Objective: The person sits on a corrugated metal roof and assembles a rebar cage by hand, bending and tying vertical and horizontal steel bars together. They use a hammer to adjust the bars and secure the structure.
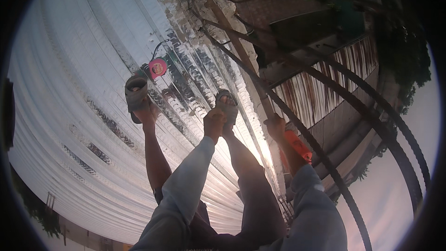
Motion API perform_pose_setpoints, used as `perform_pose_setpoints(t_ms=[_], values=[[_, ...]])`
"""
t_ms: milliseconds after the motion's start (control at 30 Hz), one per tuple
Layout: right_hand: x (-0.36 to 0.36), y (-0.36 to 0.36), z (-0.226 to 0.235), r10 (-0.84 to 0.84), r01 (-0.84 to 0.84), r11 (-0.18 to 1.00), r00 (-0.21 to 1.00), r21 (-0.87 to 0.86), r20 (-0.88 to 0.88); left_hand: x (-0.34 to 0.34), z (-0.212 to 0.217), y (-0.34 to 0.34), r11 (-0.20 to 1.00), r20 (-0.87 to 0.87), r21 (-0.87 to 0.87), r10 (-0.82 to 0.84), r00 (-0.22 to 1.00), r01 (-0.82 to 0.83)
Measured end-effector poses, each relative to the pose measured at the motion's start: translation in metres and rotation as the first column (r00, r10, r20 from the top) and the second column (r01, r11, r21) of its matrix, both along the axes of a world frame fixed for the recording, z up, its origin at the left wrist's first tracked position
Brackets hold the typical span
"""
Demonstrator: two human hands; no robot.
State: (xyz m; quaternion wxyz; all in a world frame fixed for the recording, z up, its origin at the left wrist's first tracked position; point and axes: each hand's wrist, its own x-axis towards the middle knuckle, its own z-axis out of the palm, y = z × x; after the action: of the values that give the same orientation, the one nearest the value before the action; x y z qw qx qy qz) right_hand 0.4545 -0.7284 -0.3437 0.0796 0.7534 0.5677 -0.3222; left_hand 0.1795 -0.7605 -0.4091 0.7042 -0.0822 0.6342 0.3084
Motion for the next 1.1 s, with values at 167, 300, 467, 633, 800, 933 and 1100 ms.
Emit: perform_pose_setpoints(t_ms=[167,300,467,633,800,933,1100], values=[[0.033,-0.039,0.019,0.124,-0.122,0.992,0.988,0.028,-0.097,-0.034,0.004,-0.021,0.990,-0.122,0.064,-0.118,0.985,0.127],[0.042,-0.068,0.054,0.036,-0.026,0.998,0.988,0.064,-0.152,-0.051,0.025,-0.028,1.000,-0.058,-0.005,-0.008,0.998,0.008],[0.019,-0.087,0.127,0.077,-0.079,0.995,0.996,0.062,0.044,-0.054,0.065,-0.055,0.999,0.039,0.031,0.034,0.999,-0.035],[0.004,-0.114,0.210,0.218,-0.205,0.975,0.955,-0.084,0.199,-0.093,0.118,-0.063,0.998,0.075,-0.044,-0.042,0.996,0.045],[-0.025,-0.158,0.269,0.439,-0.417,0.898,0.876,-0.143,0.200,-0.190,0.157,-0.029,0.974,-0.068,0.096,-0.200,0.977,0.206],[-0.102,-0.163,0.320,0.076,0.007,0.957,0.959,-0.289,0.274,-0.310,0.176,-0.007,0.898,-0.283,0.061,-0.402,0.871,0.435],[-0.126,-0.201,0.335,0.105,-0.055,0.977,0.966,-0.205,0.237,-0.470,0.125,-0.043,0.818,-0.559,-0.009,-0.482,0.675,0.576]])
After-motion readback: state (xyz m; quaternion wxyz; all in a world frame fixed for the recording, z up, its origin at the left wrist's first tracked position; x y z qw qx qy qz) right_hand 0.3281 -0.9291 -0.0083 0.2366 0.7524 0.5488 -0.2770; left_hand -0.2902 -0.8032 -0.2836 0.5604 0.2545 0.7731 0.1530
